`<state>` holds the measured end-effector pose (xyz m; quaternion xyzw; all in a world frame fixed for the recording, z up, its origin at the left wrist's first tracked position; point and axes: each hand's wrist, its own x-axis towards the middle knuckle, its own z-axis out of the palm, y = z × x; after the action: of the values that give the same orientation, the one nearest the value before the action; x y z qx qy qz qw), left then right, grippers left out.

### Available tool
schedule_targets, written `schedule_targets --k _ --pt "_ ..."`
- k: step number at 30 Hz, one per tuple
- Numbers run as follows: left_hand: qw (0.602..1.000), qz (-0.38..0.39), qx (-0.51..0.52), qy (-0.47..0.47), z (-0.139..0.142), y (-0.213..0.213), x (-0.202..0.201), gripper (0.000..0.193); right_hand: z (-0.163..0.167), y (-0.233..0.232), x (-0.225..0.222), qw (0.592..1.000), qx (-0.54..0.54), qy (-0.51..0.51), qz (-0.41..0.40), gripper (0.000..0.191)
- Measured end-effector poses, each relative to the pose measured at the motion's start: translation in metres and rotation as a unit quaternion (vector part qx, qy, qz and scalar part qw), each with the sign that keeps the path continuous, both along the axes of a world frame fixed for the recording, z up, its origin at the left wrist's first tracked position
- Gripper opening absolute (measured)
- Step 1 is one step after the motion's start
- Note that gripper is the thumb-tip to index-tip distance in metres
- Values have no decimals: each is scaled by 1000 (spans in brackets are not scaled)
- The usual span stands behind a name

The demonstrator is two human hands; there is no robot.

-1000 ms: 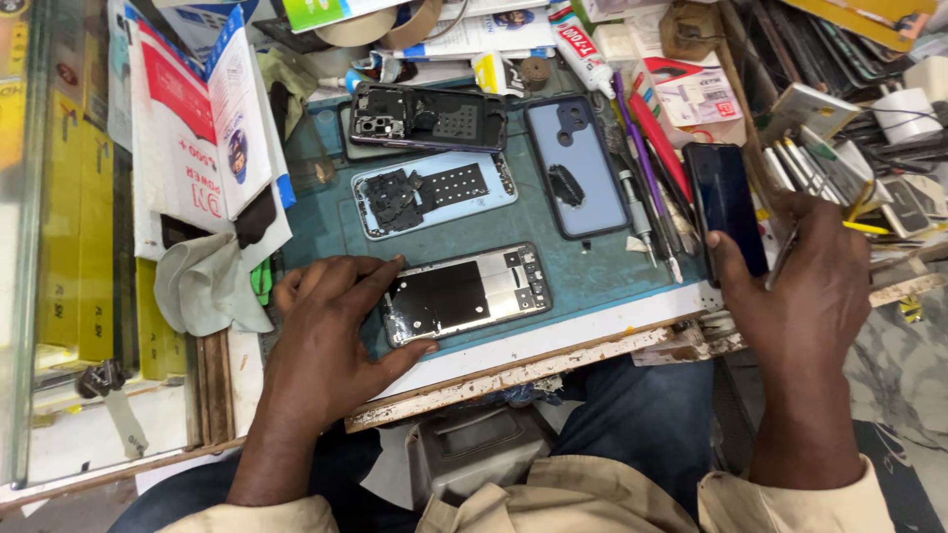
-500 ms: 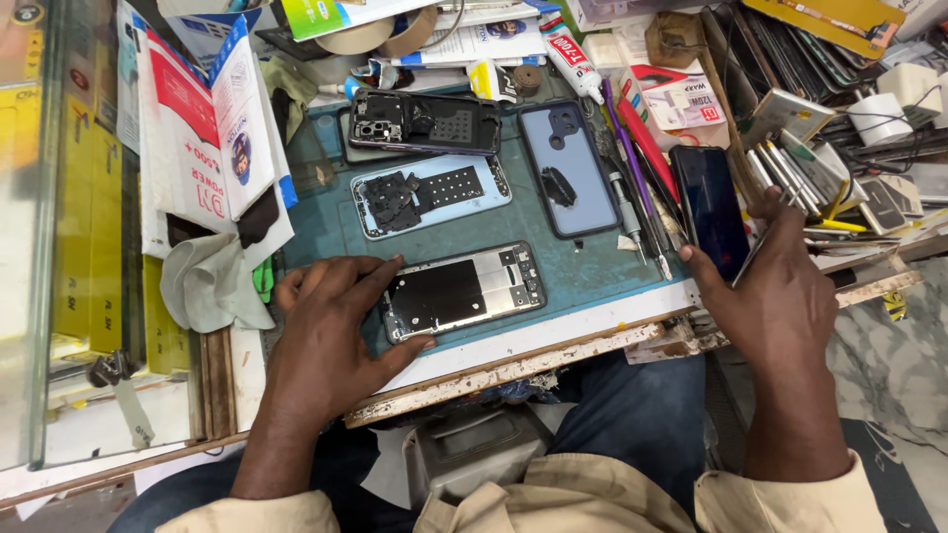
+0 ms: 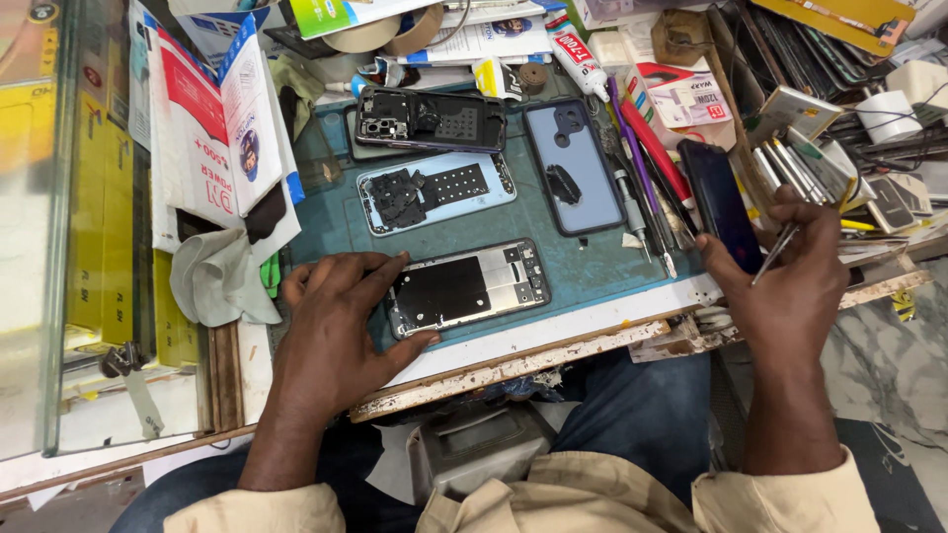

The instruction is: The person disassembles a mobile phone using a metal prying tool and tweezers. They remove the back cover, disconnect internal components, and lift the screen assembly from the frame. The person then places the screen assembly aside and continues to work on the phone's internal components.

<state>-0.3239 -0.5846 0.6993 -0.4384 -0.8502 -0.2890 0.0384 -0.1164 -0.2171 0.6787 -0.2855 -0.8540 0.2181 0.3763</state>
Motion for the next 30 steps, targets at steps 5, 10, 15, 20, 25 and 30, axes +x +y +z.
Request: schedule_targets --k 5,10,15,20,25,30 --pt "1000 0 -8 -3 -1 2 -2 76 1 -18 -2 995 -39 74 50 60" --pt "1000 0 -7 -1 -1 3 -1 78 8 -62 -28 994 -15 50 95 61" --pt "1000 5 -10 1 0 1 0 77 13 -96 -50 996 44 -8 74 55" --pt "1000 0 -6 -2 -1 3 -3 76 12 -101 -57 995 77 -62 33 66" --pt "1000 -3 -4 1 -1 5 -3 77 4 -100 -56 990 107 -9 91 70" --pt "1000 -3 -1 -2 -1 3 -4 77 -2 -97 -52 981 152 -2 118 66"
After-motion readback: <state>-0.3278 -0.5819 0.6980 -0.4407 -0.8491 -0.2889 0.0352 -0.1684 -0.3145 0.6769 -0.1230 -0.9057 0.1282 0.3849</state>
